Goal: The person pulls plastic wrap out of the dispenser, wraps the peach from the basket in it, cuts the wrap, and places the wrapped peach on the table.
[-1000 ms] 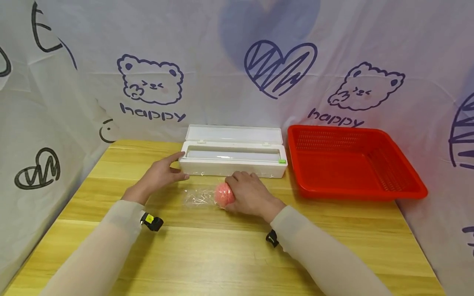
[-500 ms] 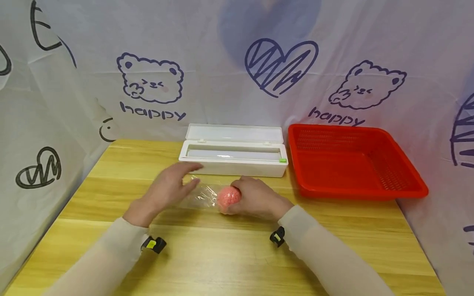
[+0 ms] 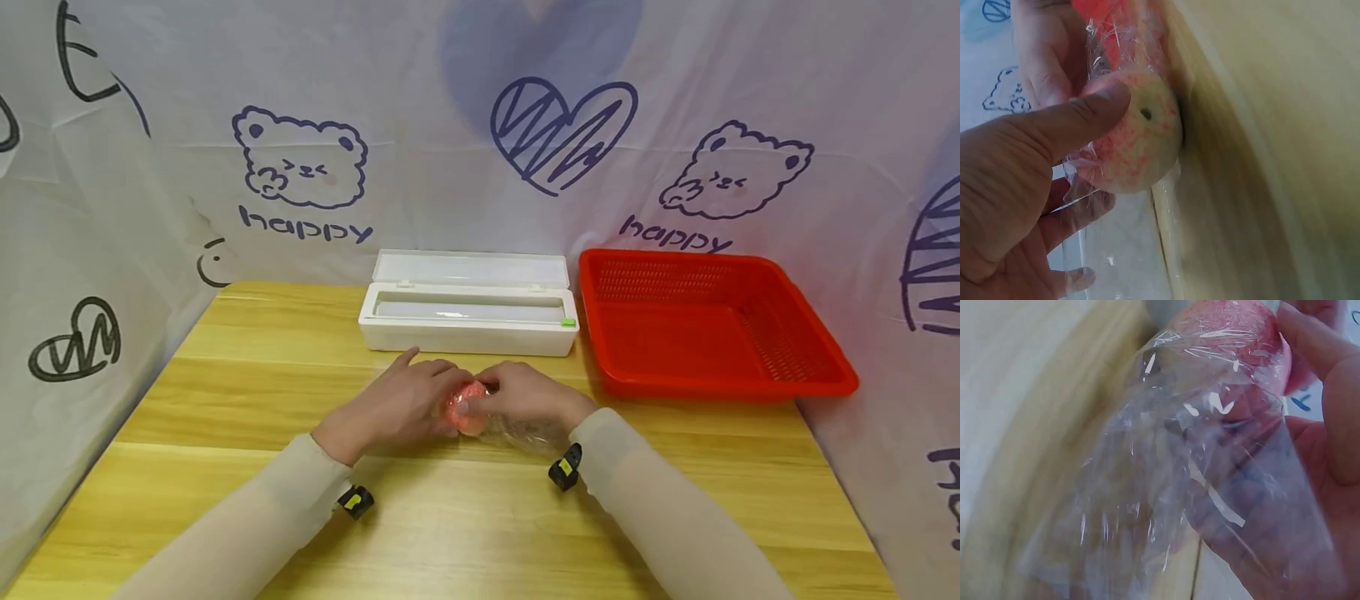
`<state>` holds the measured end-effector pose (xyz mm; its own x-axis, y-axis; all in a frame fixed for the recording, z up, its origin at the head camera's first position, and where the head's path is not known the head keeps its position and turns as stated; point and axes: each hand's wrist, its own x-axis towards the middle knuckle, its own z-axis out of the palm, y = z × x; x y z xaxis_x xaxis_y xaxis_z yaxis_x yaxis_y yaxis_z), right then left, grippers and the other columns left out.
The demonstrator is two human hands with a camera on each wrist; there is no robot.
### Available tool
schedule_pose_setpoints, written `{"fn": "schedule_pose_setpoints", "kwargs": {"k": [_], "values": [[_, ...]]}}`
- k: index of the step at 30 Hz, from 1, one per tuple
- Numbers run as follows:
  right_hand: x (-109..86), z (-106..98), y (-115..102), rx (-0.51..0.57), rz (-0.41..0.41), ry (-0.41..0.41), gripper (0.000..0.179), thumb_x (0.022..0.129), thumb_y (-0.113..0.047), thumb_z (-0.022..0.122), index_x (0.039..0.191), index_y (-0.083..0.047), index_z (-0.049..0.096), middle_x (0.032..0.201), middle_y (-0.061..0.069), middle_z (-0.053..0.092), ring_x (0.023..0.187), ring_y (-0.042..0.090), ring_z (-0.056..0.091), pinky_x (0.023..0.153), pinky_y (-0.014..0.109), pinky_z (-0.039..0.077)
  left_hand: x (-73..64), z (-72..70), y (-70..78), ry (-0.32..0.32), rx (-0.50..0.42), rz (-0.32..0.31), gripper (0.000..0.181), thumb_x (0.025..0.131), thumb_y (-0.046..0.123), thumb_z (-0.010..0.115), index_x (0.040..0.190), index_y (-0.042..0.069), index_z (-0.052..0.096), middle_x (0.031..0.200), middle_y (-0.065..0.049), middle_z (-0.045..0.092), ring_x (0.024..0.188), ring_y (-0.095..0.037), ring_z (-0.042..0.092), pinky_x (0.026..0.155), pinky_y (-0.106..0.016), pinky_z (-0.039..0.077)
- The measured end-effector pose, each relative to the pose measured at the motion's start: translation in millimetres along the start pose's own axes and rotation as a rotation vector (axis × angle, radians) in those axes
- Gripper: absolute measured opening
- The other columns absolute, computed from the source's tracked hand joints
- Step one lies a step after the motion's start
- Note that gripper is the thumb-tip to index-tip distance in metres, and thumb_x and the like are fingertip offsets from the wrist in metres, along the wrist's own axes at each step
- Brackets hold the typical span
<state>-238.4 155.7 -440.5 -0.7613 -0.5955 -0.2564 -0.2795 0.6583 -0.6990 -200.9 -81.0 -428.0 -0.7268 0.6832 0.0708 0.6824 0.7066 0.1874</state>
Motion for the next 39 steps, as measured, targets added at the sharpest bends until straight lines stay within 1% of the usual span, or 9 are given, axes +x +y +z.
{"fn": "schedule_pose_setpoints", "kwargs": {"k": [6, 9, 13, 16, 21, 25, 29, 34, 39], "values": [[-6.5, -10.6, -0.3, -0.081, 0.015, 0.143, 0.064, 0.102, -0.058, 0.061, 0.145, -0.012, 0.063, 0.136, 0.005, 0.07, 0.125, 0.026, 0.065, 0.111, 0.05, 0.051, 17.8, -5.3, -7.8, -0.11, -0.147, -0.057, 0.064, 0.094, 0.044, 0.077, 0.15, 0.02, 0.058, 0.143, -0.002, 0.065, 0.132, -0.023, 0.061, 0.117, -0.052, 0.043], [-7.2, -10.1, -4.1, -0.098, -0.034, 0.11, 0.06, 0.098, -0.052, 0.071, 0.141, -0.012, 0.064, 0.126, 0.003, 0.073, 0.114, 0.022, 0.067, 0.104, 0.046, 0.055, 27.2, -6.8, -13.5, -0.166, -0.254, -0.063, 0.06, 0.094, 0.036, 0.076, 0.15, 0.02, 0.059, 0.134, 0.0, 0.069, 0.118, -0.02, 0.066, 0.106, -0.04, 0.052], [-7.0, -3.3, -7.5, -0.12, -0.05, 0.063, 0.065, 0.088, -0.049, 0.084, 0.138, -0.011, 0.064, 0.118, -0.003, 0.071, 0.105, 0.015, 0.064, 0.1, 0.039, 0.054, 34.0, -7.9, -19.9, -0.254, -0.391, -0.102, 0.058, 0.094, 0.035, 0.073, 0.148, 0.019, 0.061, 0.121, 0.004, 0.072, 0.104, -0.015, 0.064, 0.096, -0.034, 0.053], [-6.1, -0.2, -6.8, -0.116, -0.017, 0.05, 0.066, 0.088, -0.05, 0.084, 0.137, -0.012, 0.065, 0.12, -0.005, 0.071, 0.106, 0.013, 0.063, 0.102, 0.039, 0.053, 33.8, -9.1, -23.0, -0.305, -0.446, -0.158, 0.065, 0.093, 0.04, 0.071, 0.152, 0.016, 0.058, 0.128, 0.003, 0.071, 0.108, -0.015, 0.063, 0.1, -0.034, 0.052], [0.2, -2.2, -2.3, -0.057, 0.003, -0.013, 0.057, 0.09, -0.051, 0.081, 0.133, -0.016, 0.071, 0.117, -0.008, 0.073, 0.103, 0.014, 0.064, 0.101, 0.039, 0.053, 30.8, -11.1, -25.6, -0.332, -0.504, -0.208, 0.063, 0.093, 0.043, 0.069, 0.144, 0.009, 0.059, 0.13, -0.003, 0.069, 0.111, -0.019, 0.063, 0.101, -0.037, 0.052], [3.9, -5.7, -1.9, -0.044, 0.005, -0.073, 0.051, 0.091, -0.051, 0.078, 0.129, -0.017, 0.073, 0.11, -0.009, 0.074, 0.097, 0.014, 0.065, 0.096, 0.037, 0.054, 28.7, -14.1, -25.9, -0.367, -0.546, -0.212, 0.054, 0.09, 0.04, 0.077, 0.132, 0.011, 0.061, 0.115, 0.001, 0.068, 0.102, -0.019, 0.063, 0.092, -0.036, 0.054], [5.0, -8.6, -3.0, -0.022, 0.04, -0.129, 0.045, 0.092, -0.051, 0.075, 0.125, -0.019, 0.075, 0.103, -0.007, 0.074, 0.095, 0.016, 0.065, 0.094, 0.037, 0.053, 27.2, -15.8, -23.8, -0.423, -0.547, -0.211, 0.059, 0.085, 0.044, 0.084, 0.13, 0.014, 0.061, 0.113, 0.005, 0.067, 0.1, -0.016, 0.062, 0.092, -0.035, 0.053], [6.1, -8.1, -2.7, 0.009, 0.046, -0.176, 0.036, 0.093, -0.049, 0.073, 0.117, -0.022, 0.077, 0.1, -0.006, 0.073, 0.094, 0.016, 0.065, 0.091, 0.037, 0.052, 26.7, -12.6, -20.5, -0.443, -0.518, -0.203, 0.064, 0.087, 0.048, 0.083, 0.138, 0.016, 0.063, 0.114, 0.009, 0.068, 0.101, -0.014, 0.063, 0.094, -0.035, 0.053], [2.7, -6.2, -2.5, 0.001, 0.02, -0.164, 0.048, 0.096, -0.053, 0.069, 0.13, -0.019, 0.074, 0.12, -0.003, 0.073, 0.11, 0.019, 0.064, 0.102, 0.044, 0.051, 19.9, -6.8, -18.8, -0.425, -0.542, -0.234, 0.061, 0.086, 0.045, 0.084, 0.137, 0.019, 0.061, 0.113, 0.009, 0.068, 0.1, -0.014, 0.063, 0.093, -0.036, 0.053]]}}
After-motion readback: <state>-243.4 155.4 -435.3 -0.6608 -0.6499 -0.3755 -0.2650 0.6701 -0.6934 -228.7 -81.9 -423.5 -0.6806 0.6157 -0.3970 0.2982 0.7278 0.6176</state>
